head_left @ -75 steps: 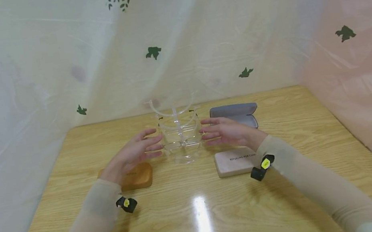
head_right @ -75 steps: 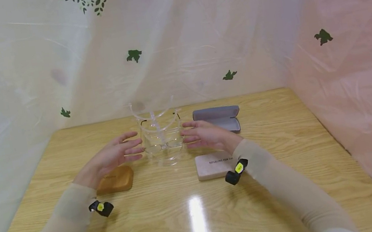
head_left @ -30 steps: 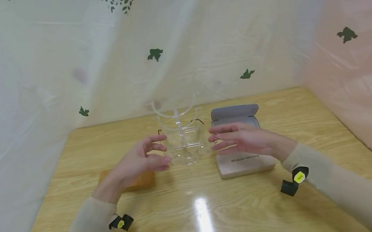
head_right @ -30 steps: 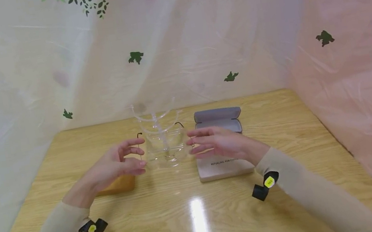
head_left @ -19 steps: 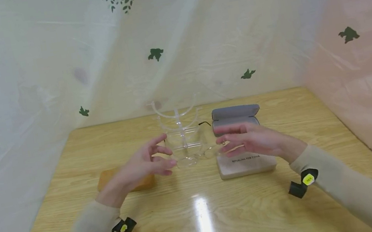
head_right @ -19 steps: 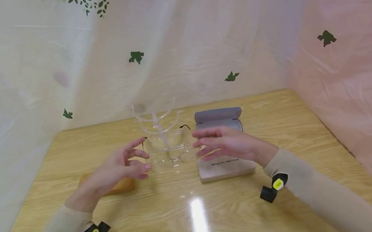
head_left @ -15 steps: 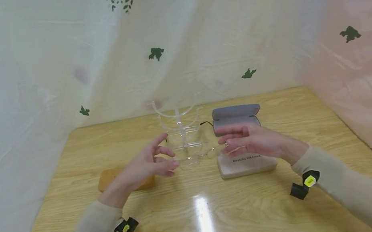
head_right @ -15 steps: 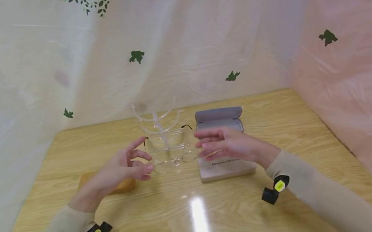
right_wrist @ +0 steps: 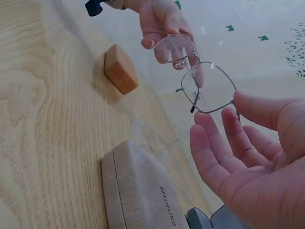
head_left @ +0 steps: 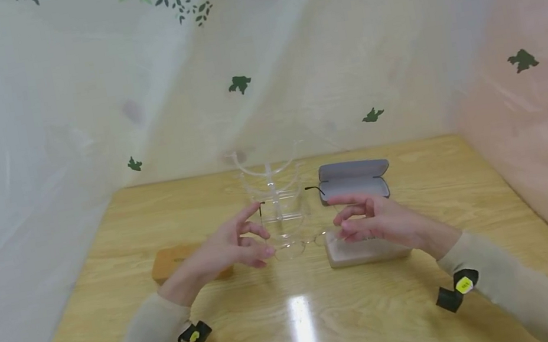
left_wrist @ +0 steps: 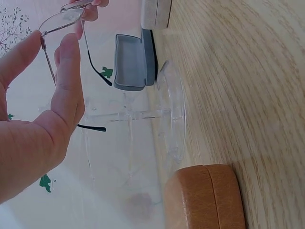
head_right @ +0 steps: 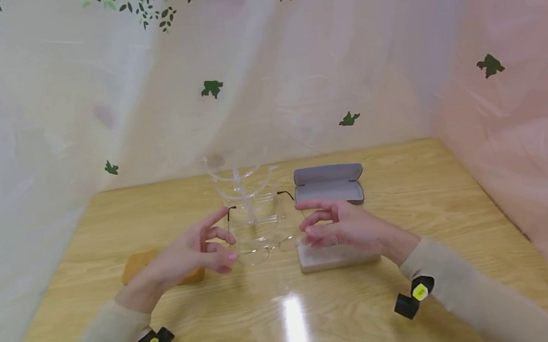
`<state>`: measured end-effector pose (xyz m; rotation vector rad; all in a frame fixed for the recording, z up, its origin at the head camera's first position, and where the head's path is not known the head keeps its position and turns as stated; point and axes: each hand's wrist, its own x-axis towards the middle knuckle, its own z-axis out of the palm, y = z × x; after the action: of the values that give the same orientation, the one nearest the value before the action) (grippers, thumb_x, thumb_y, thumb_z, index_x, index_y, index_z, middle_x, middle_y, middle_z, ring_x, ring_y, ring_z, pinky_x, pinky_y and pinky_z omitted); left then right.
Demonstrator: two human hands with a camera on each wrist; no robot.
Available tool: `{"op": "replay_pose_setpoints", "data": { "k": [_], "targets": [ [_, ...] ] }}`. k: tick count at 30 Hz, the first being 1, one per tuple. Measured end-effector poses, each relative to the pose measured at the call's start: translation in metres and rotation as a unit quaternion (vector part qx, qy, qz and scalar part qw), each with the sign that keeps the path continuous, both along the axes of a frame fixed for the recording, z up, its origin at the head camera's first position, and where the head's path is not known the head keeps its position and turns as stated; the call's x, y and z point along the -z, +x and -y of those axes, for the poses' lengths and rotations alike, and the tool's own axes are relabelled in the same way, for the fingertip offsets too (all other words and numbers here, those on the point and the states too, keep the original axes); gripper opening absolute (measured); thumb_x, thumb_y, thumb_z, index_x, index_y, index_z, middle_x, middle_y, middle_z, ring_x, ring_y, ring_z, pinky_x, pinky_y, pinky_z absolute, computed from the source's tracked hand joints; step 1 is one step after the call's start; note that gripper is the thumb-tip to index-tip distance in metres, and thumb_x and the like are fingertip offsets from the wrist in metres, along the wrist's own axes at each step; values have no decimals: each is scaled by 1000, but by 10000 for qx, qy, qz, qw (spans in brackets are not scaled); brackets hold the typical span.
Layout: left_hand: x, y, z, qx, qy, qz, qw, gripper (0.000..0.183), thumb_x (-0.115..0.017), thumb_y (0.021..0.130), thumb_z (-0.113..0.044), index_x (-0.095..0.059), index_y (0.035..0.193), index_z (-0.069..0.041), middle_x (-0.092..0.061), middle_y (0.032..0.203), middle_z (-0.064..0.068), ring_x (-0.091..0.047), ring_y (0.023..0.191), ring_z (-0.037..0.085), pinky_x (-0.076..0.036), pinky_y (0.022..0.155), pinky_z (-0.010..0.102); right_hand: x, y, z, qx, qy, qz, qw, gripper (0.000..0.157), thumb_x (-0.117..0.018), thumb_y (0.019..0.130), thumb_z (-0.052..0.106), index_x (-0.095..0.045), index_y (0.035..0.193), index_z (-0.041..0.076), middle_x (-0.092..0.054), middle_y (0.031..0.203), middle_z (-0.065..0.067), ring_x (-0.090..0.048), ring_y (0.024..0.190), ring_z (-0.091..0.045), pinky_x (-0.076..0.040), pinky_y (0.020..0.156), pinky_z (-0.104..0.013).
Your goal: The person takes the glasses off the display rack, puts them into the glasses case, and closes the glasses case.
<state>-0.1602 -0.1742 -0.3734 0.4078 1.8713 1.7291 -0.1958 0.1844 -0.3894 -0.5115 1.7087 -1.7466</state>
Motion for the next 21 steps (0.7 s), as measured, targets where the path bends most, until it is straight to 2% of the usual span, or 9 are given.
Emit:
{"op": "replay_pose_setpoints", "data": {
  "k": [6, 13, 21],
  "targets": [
    [3, 1, -1, 89, 8, -27, 10000, 104, -80, 88, -8, -9, 164, -19, -48, 130, 19, -69, 94, 29, -59, 89, 49, 2, 2, -1, -81, -226, 71, 9997, 57, -63, 100, 1, -42, 152, 9, -62, 110, -10, -70, 106, -29, -55, 96, -52],
    [2, 3, -3, 209, 34, -104, 9997, 98, -80, 88, -7, -18, 163, -17, -49, 130, 18, -68, 98, 28, -59, 90, 47, 4, 3, -1, -130, -382, 126, 9991, 58, -61, 100, -1, -41, 153, 10, -61, 109, -9, -69, 107, -30, -55, 96, -51],
    [2, 5, -4, 214, -49, -162, 9996, 95, -79, 89, -9, -19, 162, -18, -47, 132, 23, -68, 97, 28, -59, 90, 45, 4, 4, -1, -145, -497, 319, 9981, 53, -62, 100, -1, -45, 149, 10, -61, 110, -8, -69, 107, -27, -57, 95, -47]
  ]
}}
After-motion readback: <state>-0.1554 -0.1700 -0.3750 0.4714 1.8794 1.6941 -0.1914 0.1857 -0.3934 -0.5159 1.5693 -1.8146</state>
